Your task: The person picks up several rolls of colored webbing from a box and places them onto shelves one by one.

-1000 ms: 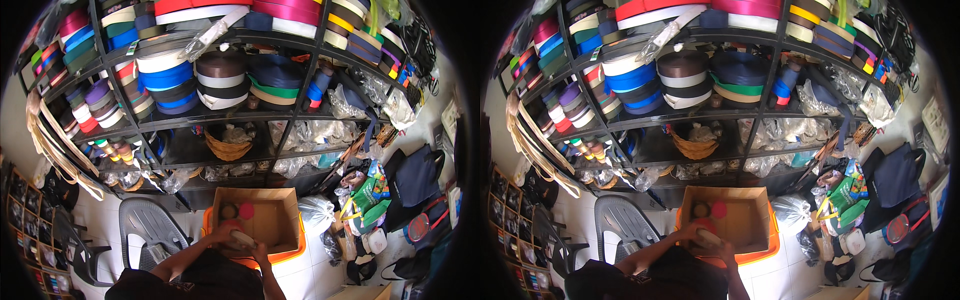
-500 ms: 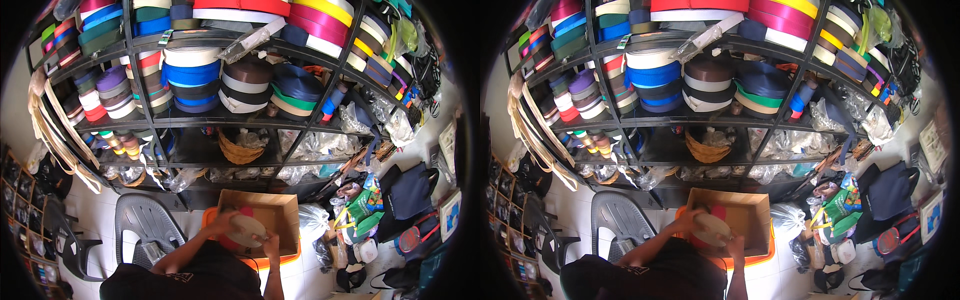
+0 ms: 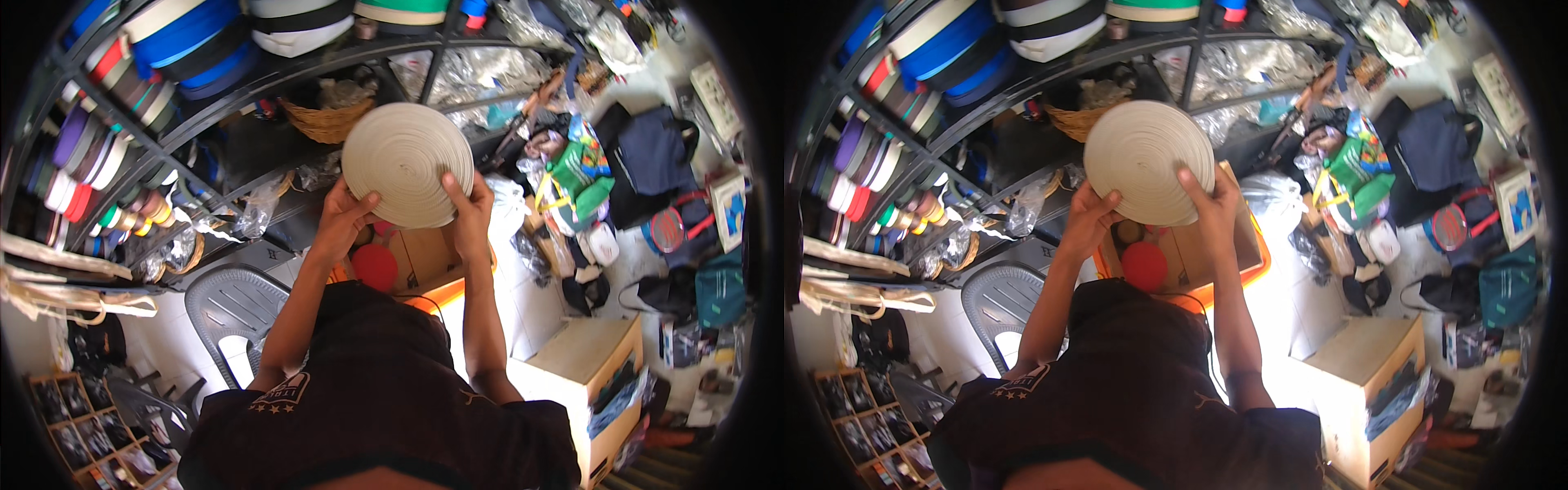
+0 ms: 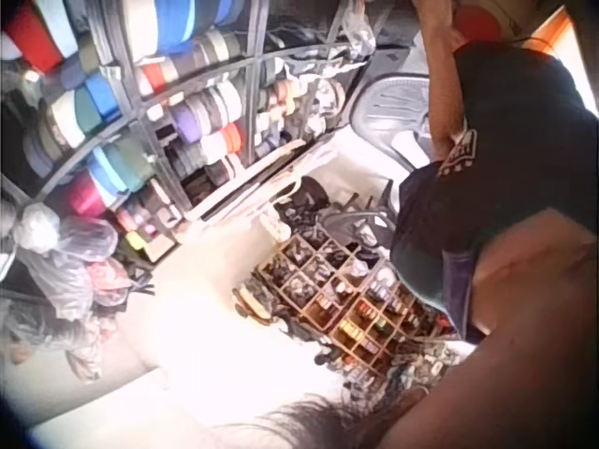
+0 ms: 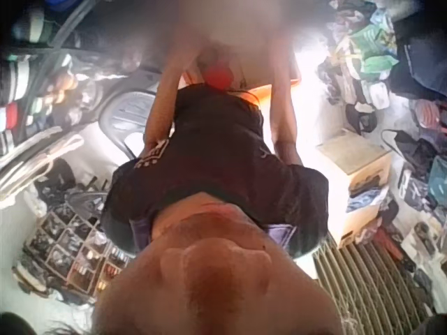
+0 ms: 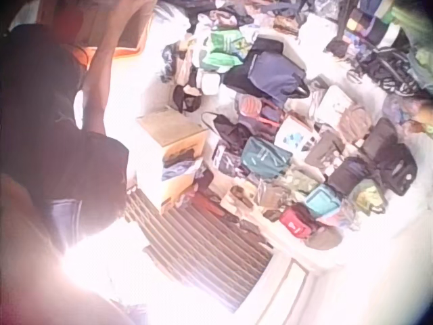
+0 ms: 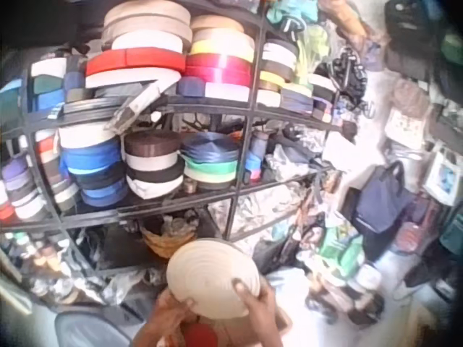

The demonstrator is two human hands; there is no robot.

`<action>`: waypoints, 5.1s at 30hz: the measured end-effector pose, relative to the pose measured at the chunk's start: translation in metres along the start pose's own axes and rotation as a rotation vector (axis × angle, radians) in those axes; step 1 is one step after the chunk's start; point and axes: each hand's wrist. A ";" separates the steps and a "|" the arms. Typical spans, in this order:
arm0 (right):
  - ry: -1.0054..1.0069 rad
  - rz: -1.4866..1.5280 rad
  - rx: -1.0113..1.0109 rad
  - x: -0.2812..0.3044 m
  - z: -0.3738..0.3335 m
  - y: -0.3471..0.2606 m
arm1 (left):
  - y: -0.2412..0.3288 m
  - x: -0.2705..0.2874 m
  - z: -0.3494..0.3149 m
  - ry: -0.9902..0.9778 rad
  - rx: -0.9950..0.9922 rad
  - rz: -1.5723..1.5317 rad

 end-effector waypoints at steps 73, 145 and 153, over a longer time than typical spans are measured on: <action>-0.186 -0.387 -0.001 0.029 -0.023 0.009 | -0.019 0.018 -0.053 0.347 -0.025 0.207; 0.285 -0.089 0.147 -0.019 -0.055 0.039 | -0.040 -0.013 -0.044 0.527 -0.261 0.180; 0.194 -0.179 0.180 -0.051 -0.063 0.018 | -0.052 -0.036 -0.036 0.848 -0.447 -0.127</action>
Point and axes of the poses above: each hand's wrist, its own z-axis towards the middle knuckle, its own x-axis out of the back of the hand, y = z × x, and after that the axes turned 9 degrees about y, right-handed
